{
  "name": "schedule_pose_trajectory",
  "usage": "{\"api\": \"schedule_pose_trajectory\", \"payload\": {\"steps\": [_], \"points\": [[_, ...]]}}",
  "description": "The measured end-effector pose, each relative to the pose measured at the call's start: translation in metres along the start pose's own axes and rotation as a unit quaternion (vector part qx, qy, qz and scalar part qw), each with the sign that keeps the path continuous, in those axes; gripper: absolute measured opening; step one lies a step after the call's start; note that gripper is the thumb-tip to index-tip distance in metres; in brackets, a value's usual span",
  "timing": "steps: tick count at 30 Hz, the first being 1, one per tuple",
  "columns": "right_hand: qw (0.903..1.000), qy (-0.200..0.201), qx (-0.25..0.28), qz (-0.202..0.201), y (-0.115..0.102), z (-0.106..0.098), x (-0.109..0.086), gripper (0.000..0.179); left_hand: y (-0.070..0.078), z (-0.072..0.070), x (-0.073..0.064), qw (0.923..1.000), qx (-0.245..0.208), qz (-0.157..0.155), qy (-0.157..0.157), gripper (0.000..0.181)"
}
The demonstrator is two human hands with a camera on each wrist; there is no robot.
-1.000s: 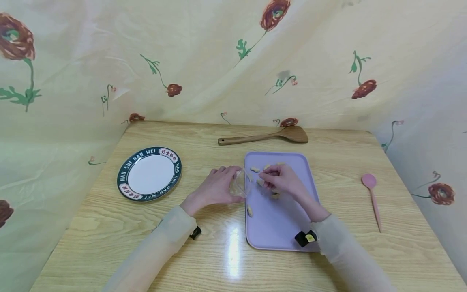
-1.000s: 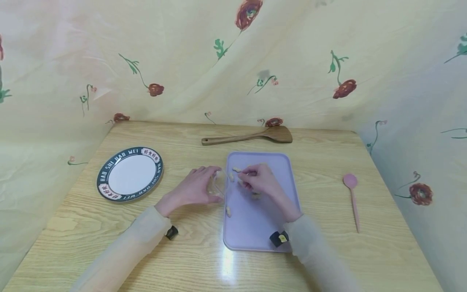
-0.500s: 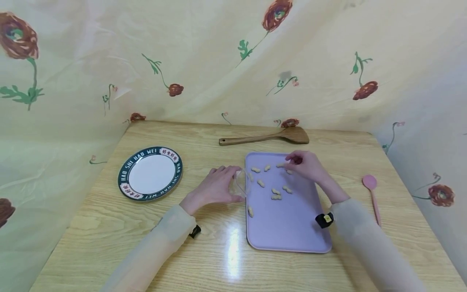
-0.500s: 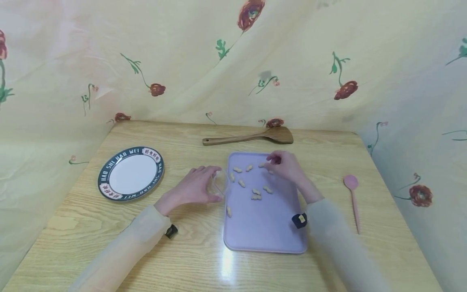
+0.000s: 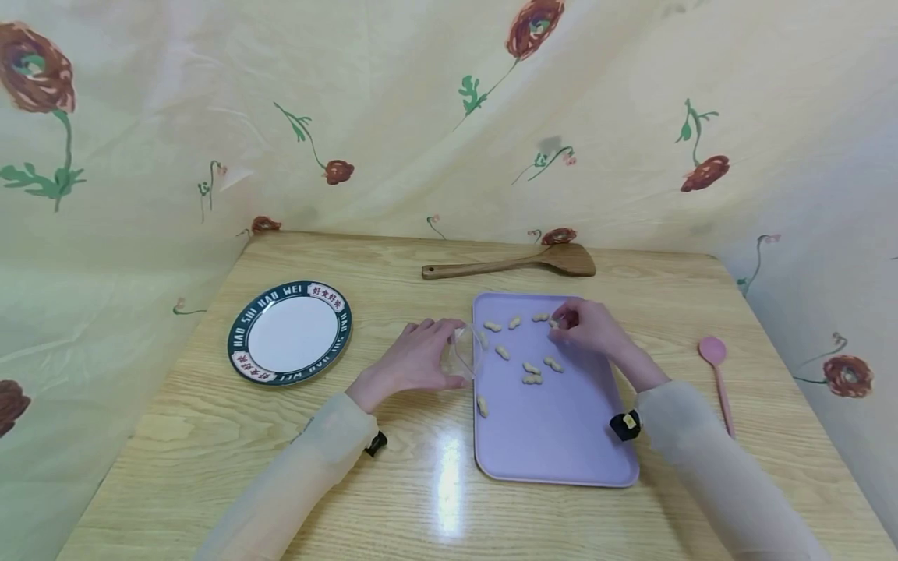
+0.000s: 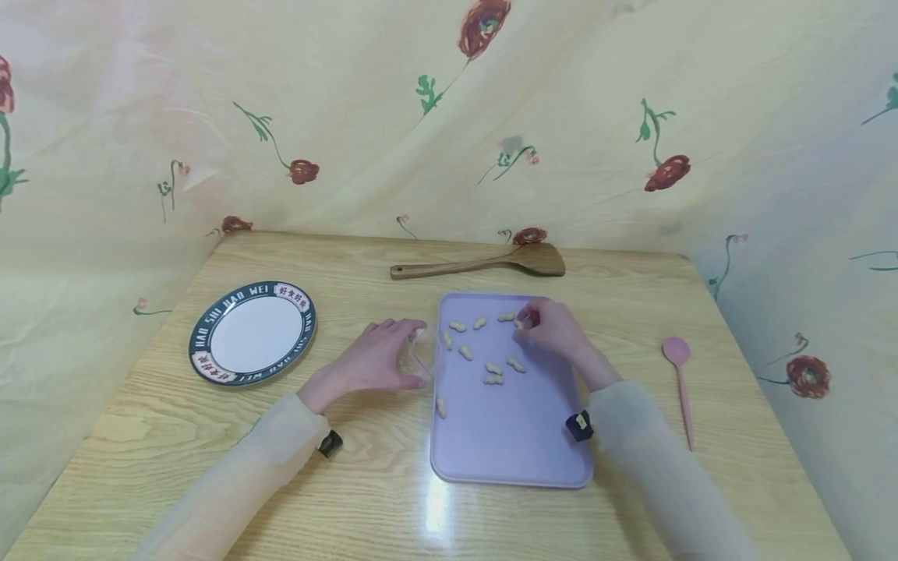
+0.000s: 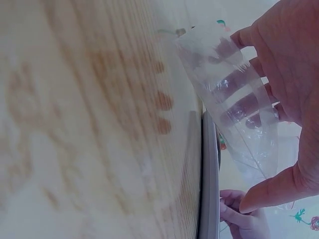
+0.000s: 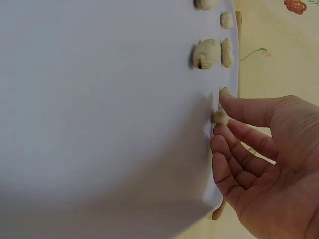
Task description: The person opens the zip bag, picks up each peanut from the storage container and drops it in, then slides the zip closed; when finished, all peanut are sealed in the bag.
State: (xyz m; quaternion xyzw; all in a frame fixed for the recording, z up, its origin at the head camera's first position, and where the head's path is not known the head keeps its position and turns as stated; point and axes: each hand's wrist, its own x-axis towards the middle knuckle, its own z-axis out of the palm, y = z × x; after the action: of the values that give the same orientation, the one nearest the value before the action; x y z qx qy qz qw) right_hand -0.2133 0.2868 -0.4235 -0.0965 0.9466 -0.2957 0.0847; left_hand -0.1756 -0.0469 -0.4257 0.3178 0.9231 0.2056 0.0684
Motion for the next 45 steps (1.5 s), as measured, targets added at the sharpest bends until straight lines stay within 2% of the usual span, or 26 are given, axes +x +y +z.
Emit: {"api": "schedule_pose_trajectory", "payload": {"steps": [8,22,34,41,45], "points": [[0.9991,0.030,-0.003,-0.029,0.001,0.006,-0.002,0.021,0.000,0.000,0.000,1.0000,-0.005,-0.003,-0.004,0.088],[0.9992,0.037,0.002,-0.016,-0.002,0.007,-0.006,0.022,0.001,0.001,0.000,0.9998,-0.005,-0.012,-0.011,0.088],[0.9981,0.032,0.026,-0.045,-0.033,0.003,-0.010,0.020,0.002,0.002,0.001,0.9997,-0.001,-0.015,-0.017,0.089],[0.9915,0.063,0.022,-0.112,-0.060,0.007,-0.016,0.018,0.002,0.003,0.001,0.9996,-0.003,-0.018,-0.020,0.089],[0.9896,0.064,0.025,-0.126,-0.073,0.011,-0.021,0.018,0.002,0.003,0.001,0.9996,-0.002,-0.019,-0.022,0.088]]}}
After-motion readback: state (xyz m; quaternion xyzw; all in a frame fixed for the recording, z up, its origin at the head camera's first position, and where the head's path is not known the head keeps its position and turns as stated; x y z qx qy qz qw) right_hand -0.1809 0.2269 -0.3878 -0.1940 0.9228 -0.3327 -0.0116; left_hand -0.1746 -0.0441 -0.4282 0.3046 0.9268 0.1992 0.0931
